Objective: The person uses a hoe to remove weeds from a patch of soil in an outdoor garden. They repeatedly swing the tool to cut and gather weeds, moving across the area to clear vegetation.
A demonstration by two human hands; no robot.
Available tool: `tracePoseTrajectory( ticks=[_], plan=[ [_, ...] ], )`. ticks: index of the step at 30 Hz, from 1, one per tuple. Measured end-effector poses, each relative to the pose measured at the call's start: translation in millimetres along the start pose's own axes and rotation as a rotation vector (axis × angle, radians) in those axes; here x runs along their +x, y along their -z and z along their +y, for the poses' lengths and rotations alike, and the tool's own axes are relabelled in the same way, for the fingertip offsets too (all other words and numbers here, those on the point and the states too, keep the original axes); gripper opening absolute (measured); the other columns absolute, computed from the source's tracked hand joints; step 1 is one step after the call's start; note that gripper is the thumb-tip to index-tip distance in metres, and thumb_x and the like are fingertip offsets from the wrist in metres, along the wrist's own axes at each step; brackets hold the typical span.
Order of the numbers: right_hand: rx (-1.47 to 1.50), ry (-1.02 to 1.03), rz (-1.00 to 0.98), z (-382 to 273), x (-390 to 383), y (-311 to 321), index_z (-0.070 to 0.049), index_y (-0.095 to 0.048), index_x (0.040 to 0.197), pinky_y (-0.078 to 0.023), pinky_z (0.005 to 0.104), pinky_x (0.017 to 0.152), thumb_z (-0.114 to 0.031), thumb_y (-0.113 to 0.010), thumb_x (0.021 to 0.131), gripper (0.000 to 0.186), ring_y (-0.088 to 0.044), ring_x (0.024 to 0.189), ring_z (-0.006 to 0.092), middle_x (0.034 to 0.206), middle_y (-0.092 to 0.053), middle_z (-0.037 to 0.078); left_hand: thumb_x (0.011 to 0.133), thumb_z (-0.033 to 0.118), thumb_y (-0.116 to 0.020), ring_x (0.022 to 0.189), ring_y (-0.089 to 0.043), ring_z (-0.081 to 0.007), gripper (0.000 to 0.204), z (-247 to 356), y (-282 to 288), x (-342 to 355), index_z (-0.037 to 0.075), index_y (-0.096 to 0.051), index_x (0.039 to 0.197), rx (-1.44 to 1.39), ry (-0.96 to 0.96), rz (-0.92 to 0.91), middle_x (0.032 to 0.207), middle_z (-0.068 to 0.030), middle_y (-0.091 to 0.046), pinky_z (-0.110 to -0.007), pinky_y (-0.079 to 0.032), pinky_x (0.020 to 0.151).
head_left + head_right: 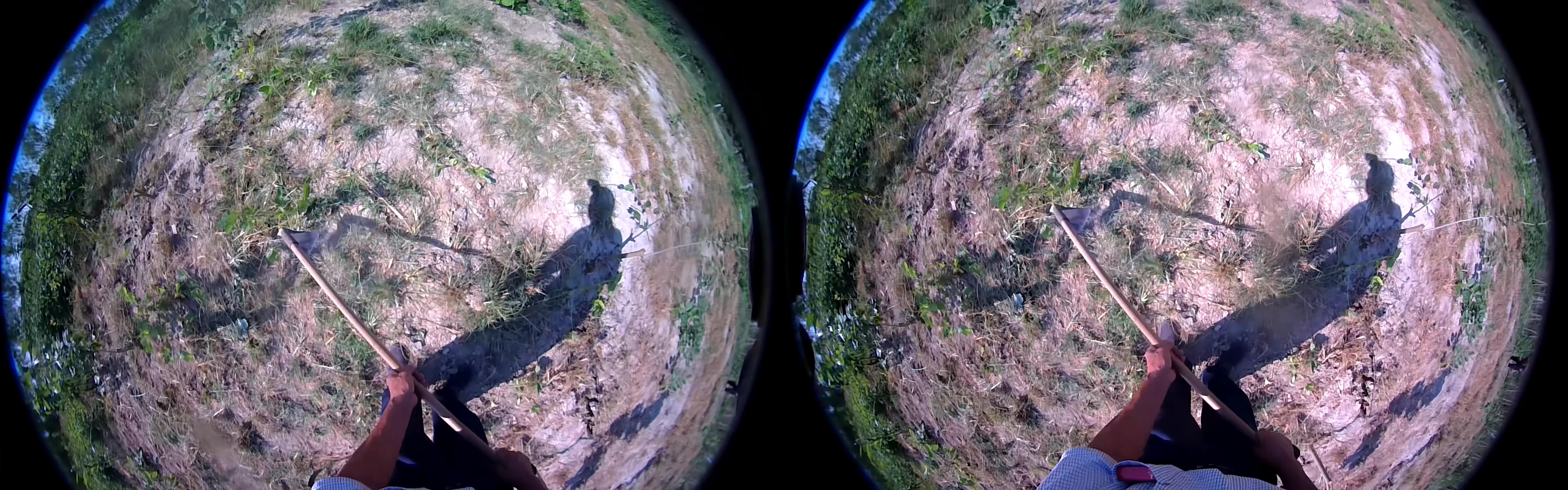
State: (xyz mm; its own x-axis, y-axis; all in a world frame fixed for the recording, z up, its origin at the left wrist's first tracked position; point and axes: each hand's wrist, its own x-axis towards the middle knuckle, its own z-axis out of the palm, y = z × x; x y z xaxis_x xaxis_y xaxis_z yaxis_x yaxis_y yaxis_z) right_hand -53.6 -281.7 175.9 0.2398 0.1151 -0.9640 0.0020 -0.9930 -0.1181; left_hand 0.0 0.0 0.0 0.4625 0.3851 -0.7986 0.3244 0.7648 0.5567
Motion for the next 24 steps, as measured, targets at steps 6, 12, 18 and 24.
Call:
tracePoseTrajectory(
  ticks=[6,12,18,24],
  plan=[
    [0.142,0.108,0.004,-17,-6,4,-0.001,-0.060,0.089,-0.050,0.0469,0.070,-0.043,-0.061,0.075,0.044,-0.063,0.079,0.0384,0.082,-0.064,0.020,0.078,0.009,-0.060,0.042,-0.051,-0.0190,0.017,-14,6,-9,0.005,-0.048,0.067,0.225,0.086,0.039,0.057,-0.0071,-0.051,-0.032,-0.044,0.040],
    [0.237,0.103,-0.064,56,-49,-35,-0.002,-0.062,0.083,-0.050,0.0450,0.069,-0.046,-0.063,0.072,0.045,-0.063,0.077,0.0383,0.077,-0.064,0.020,0.080,0.010,-0.063,0.043,-0.052,-0.0213,0.020,-45,-21,-42,0.003,-0.051,0.066,0.019,0.290,0.033,0.055,-0.0083,-0.051,-0.034,-0.044,0.040],
    [0.246,0.117,0.009,56,-44,-37,-0.003,-0.061,0.084,-0.050,0.0454,0.071,-0.043,-0.059,0.075,0.042,-0.063,0.080,0.0382,0.081,-0.064,0.020,0.079,0.010,-0.062,0.043,-0.050,-0.0218,0.020,-29,-14,-36,0.003,-0.050,0.065,-0.007,0.337,0.066,0.053,-0.0088,-0.048,-0.035,-0.044,0.040],
    [0.160,0.107,0.048,15,-22,-4,-0.002,-0.060,0.089,-0.048,0.0486,0.076,-0.042,-0.054,0.078,0.042,-0.062,0.084,0.0390,0.086,-0.064,0.021,0.082,0.014,-0.059,0.049,-0.051,-0.0214,0.015,-3,-17,-10,0.005,-0.050,0.074,-0.016,0.183,0.017,0.059,-0.0082,-0.050,-0.035,-0.046,0.044]
  ],
)
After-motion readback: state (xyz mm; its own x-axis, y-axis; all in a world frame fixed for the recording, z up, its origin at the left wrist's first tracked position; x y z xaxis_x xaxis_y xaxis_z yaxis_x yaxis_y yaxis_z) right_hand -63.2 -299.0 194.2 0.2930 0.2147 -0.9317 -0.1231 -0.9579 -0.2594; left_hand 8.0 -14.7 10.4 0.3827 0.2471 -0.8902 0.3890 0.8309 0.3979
